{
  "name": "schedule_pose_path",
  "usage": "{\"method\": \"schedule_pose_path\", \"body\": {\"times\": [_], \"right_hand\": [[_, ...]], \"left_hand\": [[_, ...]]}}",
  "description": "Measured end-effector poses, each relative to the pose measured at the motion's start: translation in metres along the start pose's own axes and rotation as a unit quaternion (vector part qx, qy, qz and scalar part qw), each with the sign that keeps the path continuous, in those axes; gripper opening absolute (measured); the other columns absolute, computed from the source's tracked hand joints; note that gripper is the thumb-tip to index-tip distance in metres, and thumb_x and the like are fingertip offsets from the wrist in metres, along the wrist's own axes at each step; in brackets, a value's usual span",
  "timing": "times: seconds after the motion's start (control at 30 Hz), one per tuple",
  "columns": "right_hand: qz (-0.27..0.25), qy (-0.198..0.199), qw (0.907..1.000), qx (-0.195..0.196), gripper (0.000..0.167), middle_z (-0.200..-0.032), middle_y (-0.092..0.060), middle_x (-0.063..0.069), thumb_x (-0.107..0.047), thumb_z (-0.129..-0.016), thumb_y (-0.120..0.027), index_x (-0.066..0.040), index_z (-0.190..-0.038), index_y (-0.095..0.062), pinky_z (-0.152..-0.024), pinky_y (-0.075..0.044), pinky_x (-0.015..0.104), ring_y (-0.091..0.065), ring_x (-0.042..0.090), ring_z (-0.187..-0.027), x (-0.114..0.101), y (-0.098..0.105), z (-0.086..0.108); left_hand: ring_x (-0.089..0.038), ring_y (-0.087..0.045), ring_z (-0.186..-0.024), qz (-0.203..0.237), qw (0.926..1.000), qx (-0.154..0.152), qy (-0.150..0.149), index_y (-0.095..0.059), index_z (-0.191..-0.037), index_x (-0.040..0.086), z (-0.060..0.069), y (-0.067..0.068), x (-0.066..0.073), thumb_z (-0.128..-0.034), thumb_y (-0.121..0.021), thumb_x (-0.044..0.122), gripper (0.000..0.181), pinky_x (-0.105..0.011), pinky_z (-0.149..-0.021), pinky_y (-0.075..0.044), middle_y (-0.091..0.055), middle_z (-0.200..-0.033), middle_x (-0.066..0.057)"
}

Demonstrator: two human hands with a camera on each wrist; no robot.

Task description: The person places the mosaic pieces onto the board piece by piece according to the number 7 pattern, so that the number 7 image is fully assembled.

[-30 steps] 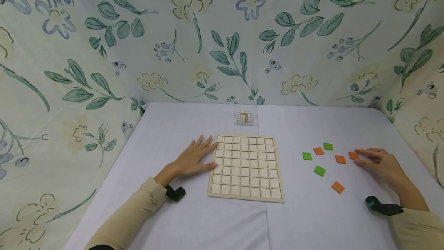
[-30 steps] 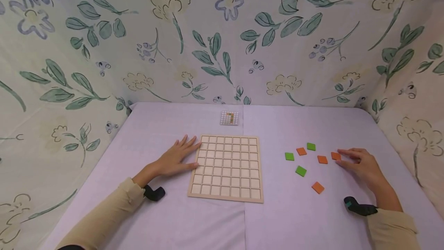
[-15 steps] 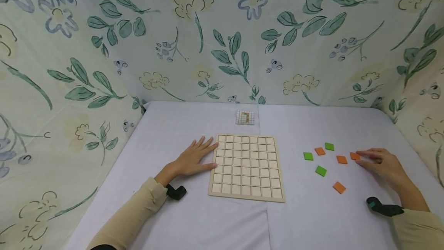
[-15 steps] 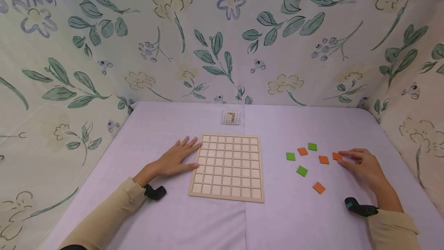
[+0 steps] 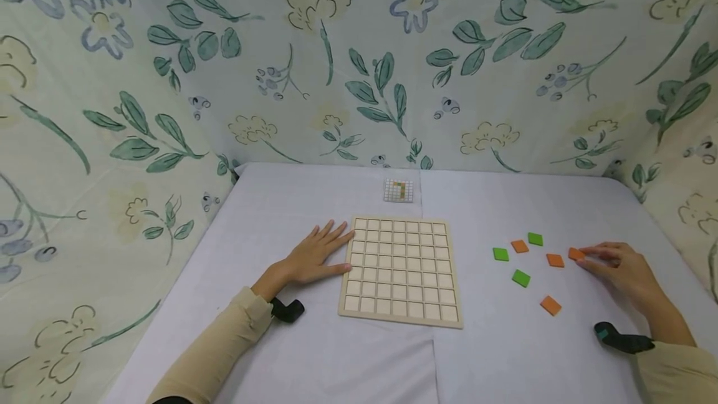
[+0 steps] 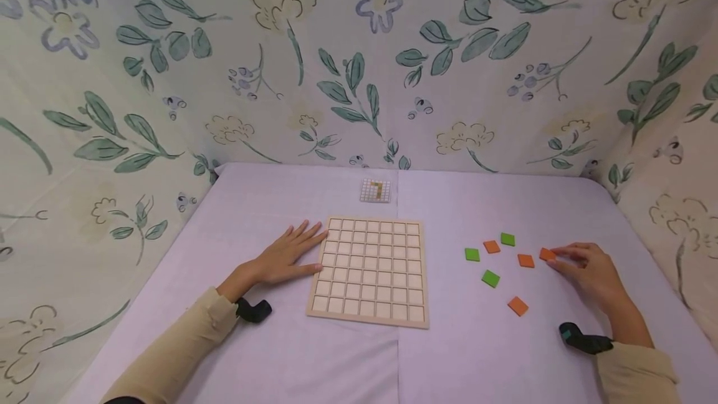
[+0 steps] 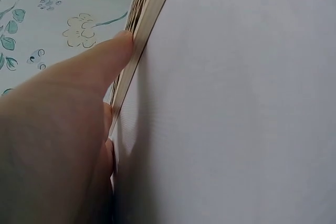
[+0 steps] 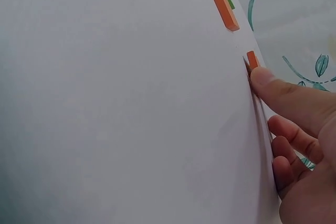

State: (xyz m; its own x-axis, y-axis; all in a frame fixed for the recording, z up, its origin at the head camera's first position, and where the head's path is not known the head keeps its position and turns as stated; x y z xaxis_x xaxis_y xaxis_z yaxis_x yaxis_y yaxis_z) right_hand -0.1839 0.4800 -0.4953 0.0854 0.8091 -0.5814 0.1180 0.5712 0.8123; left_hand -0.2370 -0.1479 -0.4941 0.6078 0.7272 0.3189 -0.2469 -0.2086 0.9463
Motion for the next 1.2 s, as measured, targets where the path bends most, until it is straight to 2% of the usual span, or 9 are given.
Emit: {"method": "schedule_pose_path", "body": {"times": [0.3,0.5,0.63,0.73,0.8,0.9,1.03,1.2], "right_hand": [[-0.006,-0.027,0.9996,0.008,0.062,-0.131,-0.04,0.037,-0.039,-0.095,-0.069,0.013,-0.126,-0.056,-0.085,-0.038,0.066,-0.039,0.055,-0.114,-0.003,0.003,0.003],[-0.005,-0.009,0.9999,0.013,0.058,-0.13,-0.042,0.035,-0.037,-0.097,-0.067,0.011,-0.127,-0.058,-0.078,-0.04,0.057,-0.04,0.051,-0.112,-0.016,0.007,0.005],[-0.009,0.006,0.9999,0.012,0.058,-0.131,-0.044,0.033,-0.039,-0.097,-0.066,0.009,-0.128,-0.059,-0.078,-0.039,0.055,-0.04,0.047,-0.112,-0.028,0.01,0.006],[-0.009,0.019,0.9996,0.018,0.055,-0.13,-0.048,0.03,-0.038,-0.097,-0.067,0.007,-0.127,-0.061,-0.079,-0.042,0.042,-0.043,0.035,-0.108,-0.037,0.01,0.007],[-0.007,0.024,0.9994,0.022,0.054,-0.128,-0.051,0.028,-0.038,-0.096,-0.068,0.006,-0.127,-0.061,-0.074,-0.041,0.028,-0.043,0.026,-0.103,-0.043,0.011,0.006],[-0.005,0.029,0.9993,0.024,0.055,-0.126,-0.052,0.027,-0.039,-0.095,-0.07,0.005,-0.127,-0.062,-0.065,-0.038,0.017,-0.045,0.025,-0.102,-0.052,0.011,0.005],[-0.009,0.036,0.999,0.026,0.053,-0.123,-0.053,0.026,-0.037,-0.094,-0.07,0.004,-0.126,-0.063,-0.065,-0.038,0.013,-0.046,0.033,-0.102,-0.067,0.009,0.005],[-0.017,0.06,0.9976,0.031,0.046,-0.116,-0.055,0.023,-0.03,-0.094,-0.072,0.004,-0.125,-0.064,-0.064,-0.04,0.01,-0.045,0.018,-0.092,-0.083,0.007,0.007]], "left_hand": [[-0.033,0.001,-0.151,-0.003,1.0,0.003,-0.006,-0.014,-0.162,0.026,0.0,0.001,0.003,-0.098,-0.043,0.066,0.08,-0.055,-0.119,-0.002,-0.007,-0.167,-0.004],[-0.033,0.0,-0.151,-0.002,1.0,0.005,-0.007,-0.014,-0.162,0.026,0.0,0.001,0.003,-0.098,-0.042,0.066,0.08,-0.056,-0.119,-0.003,-0.007,-0.167,-0.004],[-0.033,0.0,-0.152,-0.007,0.9999,0.005,-0.005,-0.014,-0.162,0.026,0.0,0.0,0.002,-0.0974,-0.04,0.068,0.081,-0.055,-0.119,-0.003,-0.007,-0.167,-0.003],[-0.032,0.001,-0.152,-0.008,0.9999,0.005,-0.004,-0.013,-0.162,0.027,0.0,0.0,0.001,-0.0968,-0.039,0.07,0.082,-0.055,-0.119,-0.002,-0.006,-0.167,-0.002],[-0.031,0.002,-0.152,-0.007,1.0,0.005,-0.003,-0.013,-0.162,0.027,0.0,-0.001,0.001,-0.0967,-0.039,0.07,0.082,-0.055,-0.119,-0.002,-0.006,-0.167,-0.002],[-0.03,0.003,-0.152,-0.004,1.0,0.003,0.0,-0.012,-0.162,0.028,0.0,-0.001,0.0,-0.0966,-0.039,0.07,0.082,-0.054,-0.119,-0.001,-0.004,-0.167,0.0],[-0.03,0.003,-0.152,-0.005,1.0,0.002,0.002,-0.011,-0.162,0.029,0.0,-0.002,-0.001,-0.0966,-0.039,0.07,0.082,-0.054,-0.119,0.0,-0.003,-0.167,0.001],[-0.031,0.002,-0.152,-0.004,1.0,0.005,0.0,-0.012,-0.162,0.028,0.0,-0.002,-0.001,-0.0967,-0.04,0.069,0.082,-0.055,-0.119,-0.001,-0.005,-0.167,-0.001]]}}
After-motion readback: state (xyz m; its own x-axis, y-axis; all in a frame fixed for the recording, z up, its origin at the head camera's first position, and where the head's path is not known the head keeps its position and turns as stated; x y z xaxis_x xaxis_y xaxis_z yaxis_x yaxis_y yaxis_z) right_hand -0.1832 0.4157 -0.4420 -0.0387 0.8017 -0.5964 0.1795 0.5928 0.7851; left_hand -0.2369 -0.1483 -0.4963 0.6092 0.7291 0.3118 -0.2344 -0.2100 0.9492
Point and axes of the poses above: each hand's wrist, its own z-axis away from the middle knuckle, its own y-axis out of the back of the hand, x = y × z, the point moved 2 cm from there along -z, towards the middle knuckle
